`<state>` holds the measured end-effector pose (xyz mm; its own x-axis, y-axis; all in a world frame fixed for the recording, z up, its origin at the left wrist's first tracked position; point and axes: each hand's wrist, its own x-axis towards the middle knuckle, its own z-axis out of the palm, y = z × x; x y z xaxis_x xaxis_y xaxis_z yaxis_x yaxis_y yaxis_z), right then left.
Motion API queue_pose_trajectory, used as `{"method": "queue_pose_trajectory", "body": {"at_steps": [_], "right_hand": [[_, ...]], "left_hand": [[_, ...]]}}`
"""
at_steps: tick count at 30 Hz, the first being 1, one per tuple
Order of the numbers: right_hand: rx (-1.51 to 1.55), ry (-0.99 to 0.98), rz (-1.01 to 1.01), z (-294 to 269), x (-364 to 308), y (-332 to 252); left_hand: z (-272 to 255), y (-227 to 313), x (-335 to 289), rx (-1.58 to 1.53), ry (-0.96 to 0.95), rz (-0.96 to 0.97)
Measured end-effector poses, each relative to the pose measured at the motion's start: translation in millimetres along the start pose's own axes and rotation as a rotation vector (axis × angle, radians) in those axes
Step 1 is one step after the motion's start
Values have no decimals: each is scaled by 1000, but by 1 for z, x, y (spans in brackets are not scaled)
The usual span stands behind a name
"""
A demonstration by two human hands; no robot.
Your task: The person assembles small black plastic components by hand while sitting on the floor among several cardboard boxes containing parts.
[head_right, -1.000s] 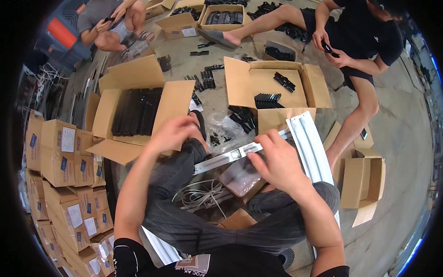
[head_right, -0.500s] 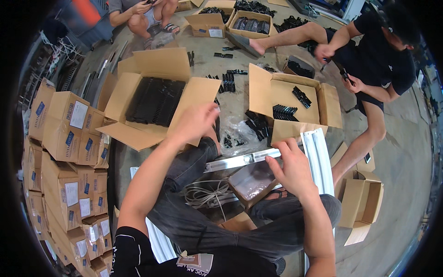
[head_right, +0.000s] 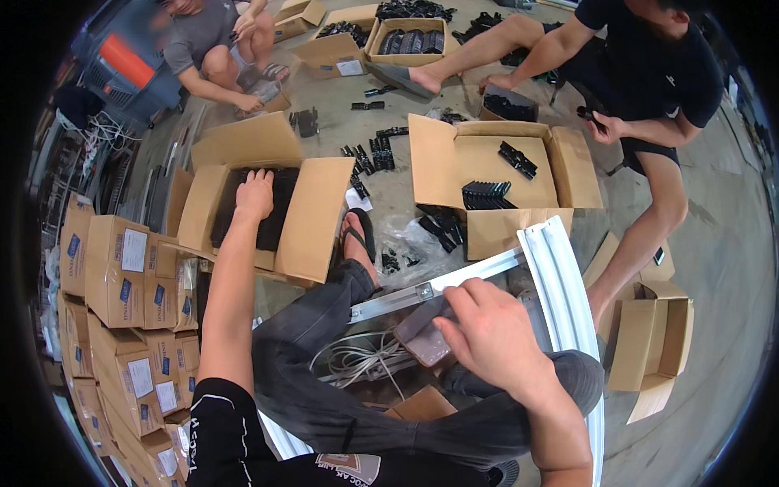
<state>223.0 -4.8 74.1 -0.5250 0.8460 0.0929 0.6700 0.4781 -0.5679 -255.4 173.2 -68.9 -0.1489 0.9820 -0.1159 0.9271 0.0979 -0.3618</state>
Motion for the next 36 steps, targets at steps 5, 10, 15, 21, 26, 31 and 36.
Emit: {"method": "queue_pose_trajectory", "body": {"at_steps": [5, 10, 15, 21, 26, 31, 36], "right_hand": [[4, 4, -3, -13, -7, 2], [60, -55, 16, -35, -14, -3], [71, -30, -22, -38, -20, 7], [80, -22, 17, -39, -17, 14], [51, -64, 52, -31, -14, 17], [12, -50, 3, -26, -14, 16], [-6, -37, 2, -17, -11, 15]], "left_hand": [[11, 8, 19, 105, -100, 69], [-4, 11, 16, 118, -183, 43], [-4, 18, 25, -48, 60, 14], [17, 23, 69, -297, -55, 31], [29, 30, 64, -302, 55, 30], [22, 19, 61, -325, -24, 111], [13, 21, 38, -385, 38, 107]]}}
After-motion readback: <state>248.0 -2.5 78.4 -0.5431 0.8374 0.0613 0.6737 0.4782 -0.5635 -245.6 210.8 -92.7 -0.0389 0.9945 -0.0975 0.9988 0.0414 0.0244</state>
